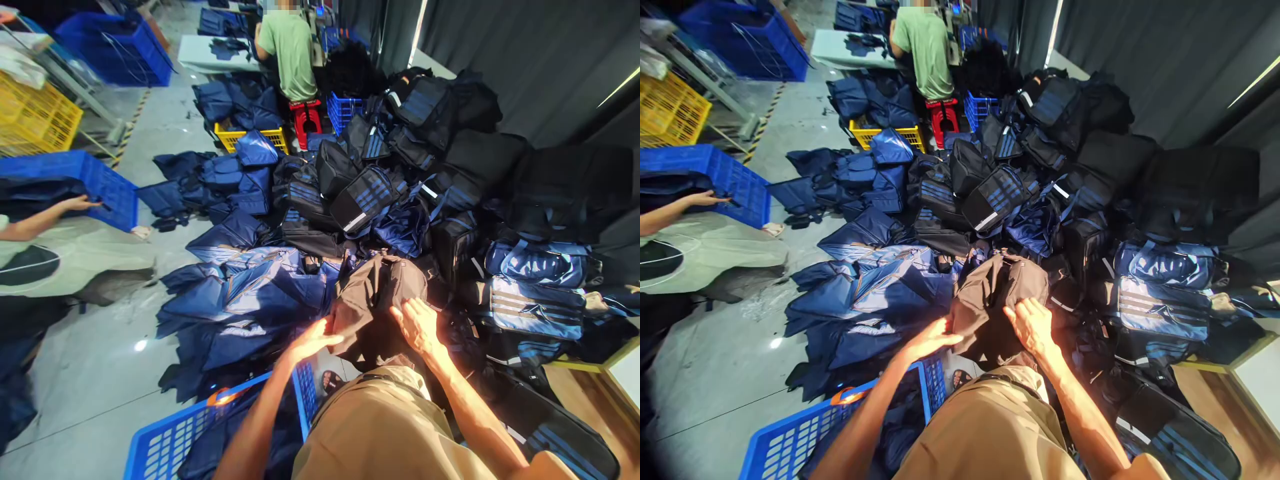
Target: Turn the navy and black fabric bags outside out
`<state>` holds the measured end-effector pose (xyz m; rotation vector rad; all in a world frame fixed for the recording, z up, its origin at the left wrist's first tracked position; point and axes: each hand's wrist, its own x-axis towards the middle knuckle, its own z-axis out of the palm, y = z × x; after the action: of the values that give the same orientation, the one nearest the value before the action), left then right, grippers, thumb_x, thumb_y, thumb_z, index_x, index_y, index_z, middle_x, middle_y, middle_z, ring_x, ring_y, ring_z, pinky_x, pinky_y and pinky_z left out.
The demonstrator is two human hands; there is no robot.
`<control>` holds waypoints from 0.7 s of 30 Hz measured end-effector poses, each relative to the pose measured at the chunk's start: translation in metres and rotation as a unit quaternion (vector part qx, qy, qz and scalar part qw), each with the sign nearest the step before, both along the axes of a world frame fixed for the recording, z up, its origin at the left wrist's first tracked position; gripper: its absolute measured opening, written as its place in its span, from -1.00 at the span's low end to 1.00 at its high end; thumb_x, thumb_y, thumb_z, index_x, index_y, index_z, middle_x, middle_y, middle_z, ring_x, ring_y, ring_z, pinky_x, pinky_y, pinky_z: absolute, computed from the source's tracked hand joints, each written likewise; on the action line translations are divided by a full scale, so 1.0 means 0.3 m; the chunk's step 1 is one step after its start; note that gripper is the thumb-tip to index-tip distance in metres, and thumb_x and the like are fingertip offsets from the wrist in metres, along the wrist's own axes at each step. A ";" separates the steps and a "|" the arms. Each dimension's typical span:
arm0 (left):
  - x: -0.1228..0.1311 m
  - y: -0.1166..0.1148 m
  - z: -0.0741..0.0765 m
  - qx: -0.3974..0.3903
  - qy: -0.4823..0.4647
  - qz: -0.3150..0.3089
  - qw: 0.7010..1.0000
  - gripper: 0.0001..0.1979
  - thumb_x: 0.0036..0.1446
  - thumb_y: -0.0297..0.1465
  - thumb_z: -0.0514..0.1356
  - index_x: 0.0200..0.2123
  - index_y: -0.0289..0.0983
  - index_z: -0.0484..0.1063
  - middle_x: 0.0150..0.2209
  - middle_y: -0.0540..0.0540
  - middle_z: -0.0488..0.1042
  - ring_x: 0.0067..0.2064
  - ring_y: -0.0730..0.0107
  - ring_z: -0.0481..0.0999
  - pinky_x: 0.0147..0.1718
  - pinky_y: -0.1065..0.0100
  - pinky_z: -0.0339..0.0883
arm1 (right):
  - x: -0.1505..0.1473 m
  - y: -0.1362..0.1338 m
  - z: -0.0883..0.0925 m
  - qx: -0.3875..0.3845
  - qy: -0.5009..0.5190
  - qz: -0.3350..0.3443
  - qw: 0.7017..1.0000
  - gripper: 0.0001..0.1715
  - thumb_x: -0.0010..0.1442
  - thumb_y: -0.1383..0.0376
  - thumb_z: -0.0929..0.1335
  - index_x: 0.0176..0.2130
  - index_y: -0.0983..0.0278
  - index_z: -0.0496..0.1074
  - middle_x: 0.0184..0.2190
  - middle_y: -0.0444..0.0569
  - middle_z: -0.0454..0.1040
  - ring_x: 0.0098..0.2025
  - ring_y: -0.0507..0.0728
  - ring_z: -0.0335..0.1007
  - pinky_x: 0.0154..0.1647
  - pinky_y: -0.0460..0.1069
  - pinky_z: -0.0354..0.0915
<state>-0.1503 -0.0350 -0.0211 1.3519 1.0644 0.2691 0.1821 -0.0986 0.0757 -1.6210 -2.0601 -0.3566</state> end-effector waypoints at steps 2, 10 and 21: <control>-0.134 0.014 0.074 0.000 -0.054 0.089 0.995 -0.45 0.04 -0.19 0.47 0.12 -0.19 0.69 0.13 -0.24 0.75 0.16 -0.09 0.72 0.23 -0.04 0.59 | -0.062 -0.028 0.116 0.023 -0.007 0.090 0.996 -0.34 0.67 0.11 0.31 -0.49 0.23 0.36 -0.52 -0.12 0.36 -0.43 0.06 0.21 -0.34 0.00 0.08; -0.361 -0.035 0.459 0.180 0.050 0.289 0.939 -0.20 0.21 0.17 0.40 0.35 -0.17 0.58 0.40 -0.24 0.59 0.44 -0.09 0.52 0.50 0.00 0.33 | -0.319 -0.143 0.335 0.043 0.002 0.421 0.906 -0.34 0.63 0.03 0.36 -0.49 0.21 0.32 -0.55 -0.15 0.25 -0.42 0.11 0.13 -0.34 0.05 -0.02; -0.577 -0.490 0.445 0.149 0.131 0.411 0.890 -0.28 0.17 0.30 0.29 -0.03 -0.20 0.73 0.10 -0.22 0.74 0.20 -0.16 0.68 0.37 -0.07 0.48 | -0.618 -0.189 0.325 0.085 -0.023 0.590 0.803 -0.48 0.46 0.09 0.54 -0.40 0.19 0.31 -0.48 -0.21 0.23 -0.38 0.08 0.15 -0.29 0.05 -0.03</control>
<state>-0.3232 -0.1820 0.1123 1.1466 1.8587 0.9264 -0.0033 -0.1554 0.1731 -0.0212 -2.5150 -0.0992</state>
